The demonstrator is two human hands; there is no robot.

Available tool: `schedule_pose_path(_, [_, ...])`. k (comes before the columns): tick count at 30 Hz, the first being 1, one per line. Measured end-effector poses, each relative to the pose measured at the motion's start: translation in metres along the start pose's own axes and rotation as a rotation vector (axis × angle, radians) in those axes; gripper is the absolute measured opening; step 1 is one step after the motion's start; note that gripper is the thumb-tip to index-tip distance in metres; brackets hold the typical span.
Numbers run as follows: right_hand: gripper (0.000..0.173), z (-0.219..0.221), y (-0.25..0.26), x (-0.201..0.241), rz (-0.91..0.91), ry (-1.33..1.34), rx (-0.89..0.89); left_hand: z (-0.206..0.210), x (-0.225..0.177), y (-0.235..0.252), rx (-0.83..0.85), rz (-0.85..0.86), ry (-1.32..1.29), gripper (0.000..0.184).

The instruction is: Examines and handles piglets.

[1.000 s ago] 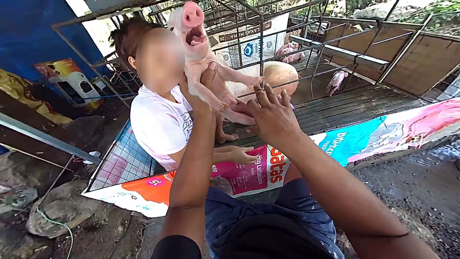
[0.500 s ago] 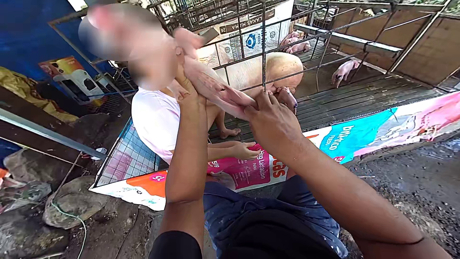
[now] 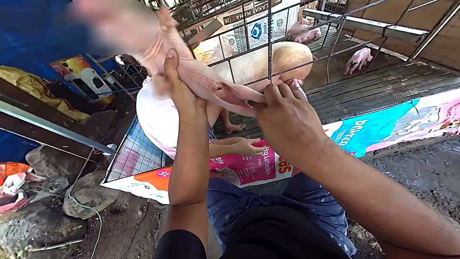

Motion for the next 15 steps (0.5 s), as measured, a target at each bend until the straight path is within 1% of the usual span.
schedule_pose_path(3, [0.014, -0.005, -0.002, 0.002, -0.032, -0.002, -0.031, -0.002, 0.000, 0.001, -0.005, 0.009, -0.036, 0.021])
schedule_pose_path(7, [0.013, -0.009, -0.002, 0.000, -0.031, 0.019, -0.077, -0.007, -0.001, 0.004, -0.002, 0.033, -0.025, 0.026])
schedule_pose_path(10, [0.018, -0.017, -0.004, -0.003, -0.026, -0.017, -0.113, -0.007, -0.001, 0.005, 0.043, 0.014, -0.004, 0.025])
schedule_pose_path(12, [0.020, -0.019, -0.007, 0.000, -0.036, -0.044, -0.144, -0.011, 0.002, 0.005, 0.038, 0.003, 0.021, 0.022])
schedule_pose_path(15, [0.016, -0.020, -0.009, 0.002, -0.039, -0.064, -0.161, -0.018, 0.006, 0.006, 0.042, 0.013, 0.009, 0.024])
Point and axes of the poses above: each hand's wrist, its own y-axis towards the middle knuckle, its own z-axis out of the palm, x = y × z, the point moved 9 cm from there along y, towards the middle knuckle, and after that the axes turned 6 degrees about z, right-handed, at the moved point
